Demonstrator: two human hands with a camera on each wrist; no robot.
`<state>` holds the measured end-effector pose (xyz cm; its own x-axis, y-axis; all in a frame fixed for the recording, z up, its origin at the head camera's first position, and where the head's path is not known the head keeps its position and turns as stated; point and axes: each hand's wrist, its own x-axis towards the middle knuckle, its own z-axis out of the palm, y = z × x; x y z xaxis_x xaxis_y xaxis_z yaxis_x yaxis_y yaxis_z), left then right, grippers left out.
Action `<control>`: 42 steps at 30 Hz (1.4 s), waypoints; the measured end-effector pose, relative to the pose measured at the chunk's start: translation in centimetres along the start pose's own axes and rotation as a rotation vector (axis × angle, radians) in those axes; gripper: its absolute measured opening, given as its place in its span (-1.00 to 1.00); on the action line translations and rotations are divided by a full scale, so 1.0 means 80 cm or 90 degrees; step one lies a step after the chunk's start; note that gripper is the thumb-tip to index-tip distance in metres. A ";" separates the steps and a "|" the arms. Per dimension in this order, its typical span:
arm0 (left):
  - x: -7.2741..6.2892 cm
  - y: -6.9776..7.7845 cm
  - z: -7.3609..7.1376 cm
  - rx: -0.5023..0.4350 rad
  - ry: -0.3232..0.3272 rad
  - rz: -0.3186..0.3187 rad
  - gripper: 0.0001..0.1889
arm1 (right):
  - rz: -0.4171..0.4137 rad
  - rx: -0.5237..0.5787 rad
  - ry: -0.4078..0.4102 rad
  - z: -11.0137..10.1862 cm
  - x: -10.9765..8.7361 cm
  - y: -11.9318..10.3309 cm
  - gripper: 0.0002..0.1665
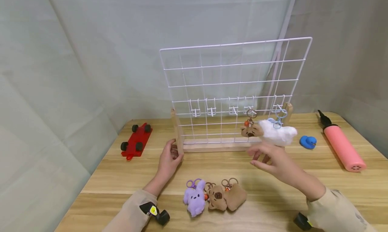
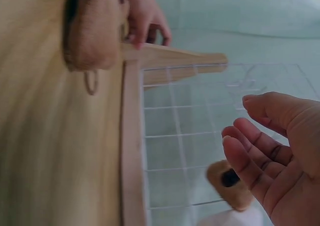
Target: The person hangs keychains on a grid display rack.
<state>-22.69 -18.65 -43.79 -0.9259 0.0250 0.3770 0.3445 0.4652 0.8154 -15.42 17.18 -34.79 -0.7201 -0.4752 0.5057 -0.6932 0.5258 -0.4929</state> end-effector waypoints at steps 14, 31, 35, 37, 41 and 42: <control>0.000 -0.001 0.001 -0.005 0.003 0.007 -0.40 | 0.022 0.033 -0.087 0.042 -0.012 0.017 -0.69; -0.002 0.002 0.000 -0.001 -0.004 -0.013 -0.39 | 0.046 0.028 -0.206 0.070 -0.008 0.022 -0.70; -0.002 0.000 0.000 0.000 -0.001 -0.007 -0.40 | 0.034 0.013 -0.218 0.076 -0.009 0.024 -0.68; -0.002 0.000 0.000 0.005 0.003 -0.001 -0.40 | 0.025 -0.001 -0.218 0.079 -0.008 0.025 -0.67; -0.001 0.001 0.000 0.008 0.004 -0.001 -0.39 | 0.016 -0.023 -0.222 0.080 -0.007 0.024 -0.69; -0.001 0.002 0.000 0.006 0.002 -0.002 -0.39 | 0.017 -0.025 -0.225 0.081 -0.007 0.023 -0.69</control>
<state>-22.59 -18.57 -43.68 -0.9266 0.0198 0.3754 0.3395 0.4731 0.8130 -16.49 13.88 -40.54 -0.7089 -0.6720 0.2143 -0.6777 0.5646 -0.4712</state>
